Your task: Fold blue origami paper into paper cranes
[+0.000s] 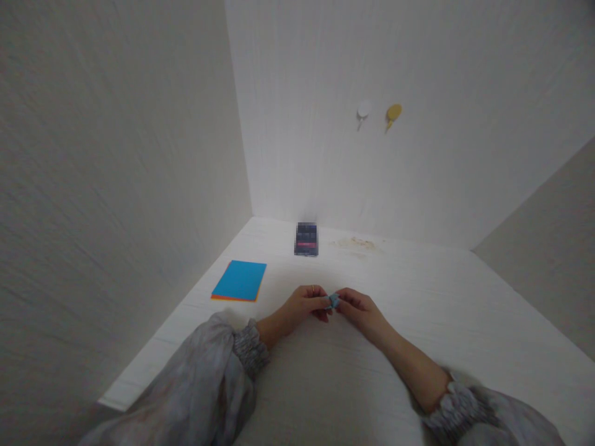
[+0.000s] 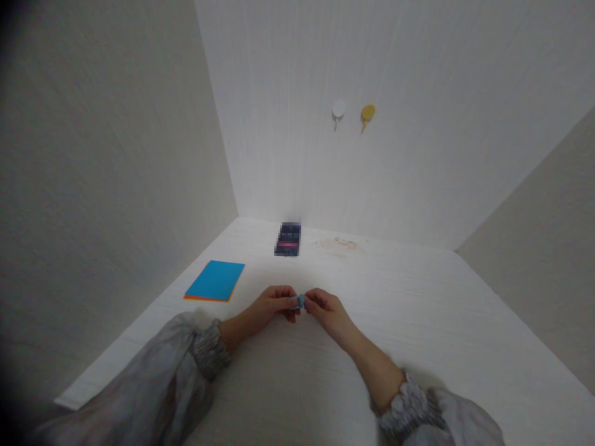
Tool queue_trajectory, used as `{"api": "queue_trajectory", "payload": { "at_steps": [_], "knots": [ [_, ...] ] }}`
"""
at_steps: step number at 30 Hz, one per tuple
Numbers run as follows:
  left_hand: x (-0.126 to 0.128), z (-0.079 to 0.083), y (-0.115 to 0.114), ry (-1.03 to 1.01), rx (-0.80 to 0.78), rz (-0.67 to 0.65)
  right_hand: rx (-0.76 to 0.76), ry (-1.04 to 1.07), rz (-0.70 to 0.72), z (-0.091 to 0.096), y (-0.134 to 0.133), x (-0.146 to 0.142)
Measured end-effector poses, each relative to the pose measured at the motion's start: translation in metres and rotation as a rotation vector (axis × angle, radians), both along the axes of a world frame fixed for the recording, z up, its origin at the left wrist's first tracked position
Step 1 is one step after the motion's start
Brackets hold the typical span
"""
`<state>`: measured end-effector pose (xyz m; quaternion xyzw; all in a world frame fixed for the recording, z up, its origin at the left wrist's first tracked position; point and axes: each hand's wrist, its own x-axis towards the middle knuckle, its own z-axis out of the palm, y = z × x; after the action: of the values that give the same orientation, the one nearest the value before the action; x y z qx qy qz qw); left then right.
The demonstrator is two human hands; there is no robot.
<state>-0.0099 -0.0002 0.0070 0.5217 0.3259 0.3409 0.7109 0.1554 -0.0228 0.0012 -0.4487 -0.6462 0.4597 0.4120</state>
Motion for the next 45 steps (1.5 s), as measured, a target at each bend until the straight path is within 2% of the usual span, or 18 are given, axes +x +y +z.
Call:
{"api": "queue_trajectory", "payload": {
  "at_steps": [4,7,13,17,26,34,45],
  "knots": [
    [-0.0001,-0.0006,0.0017,0.025,0.021,0.026,-0.053,0.035,-0.042,-0.0061,0.0034,0.0033],
    [-0.0001,0.0004,0.002,0.054,0.018,0.018,-0.131,0.143,-0.056,-0.0079,0.0034,0.0039],
    [0.0003,0.0038,0.0002,0.064,0.02,0.01,-0.277,0.405,0.037,-0.0014,-0.0007,0.0012],
    [0.0001,0.0046,-0.001,0.058,0.043,0.019,-0.338,0.497,0.068,-0.0019,-0.0004,-0.0001],
    [-0.0006,-0.0002,0.0003,-0.07,0.022,-0.034,-0.364,0.55,0.102,-0.0038,0.0016,0.0006],
    [0.0006,-0.0042,0.0024,-0.059,0.009,-0.022,-0.372,0.568,0.104,-0.0036,0.0014,0.0005],
    [0.0001,-0.0016,0.0029,-0.06,-0.021,0.003,-0.377,0.592,0.104,-0.0048,0.002,0.0003]
  ]
}}
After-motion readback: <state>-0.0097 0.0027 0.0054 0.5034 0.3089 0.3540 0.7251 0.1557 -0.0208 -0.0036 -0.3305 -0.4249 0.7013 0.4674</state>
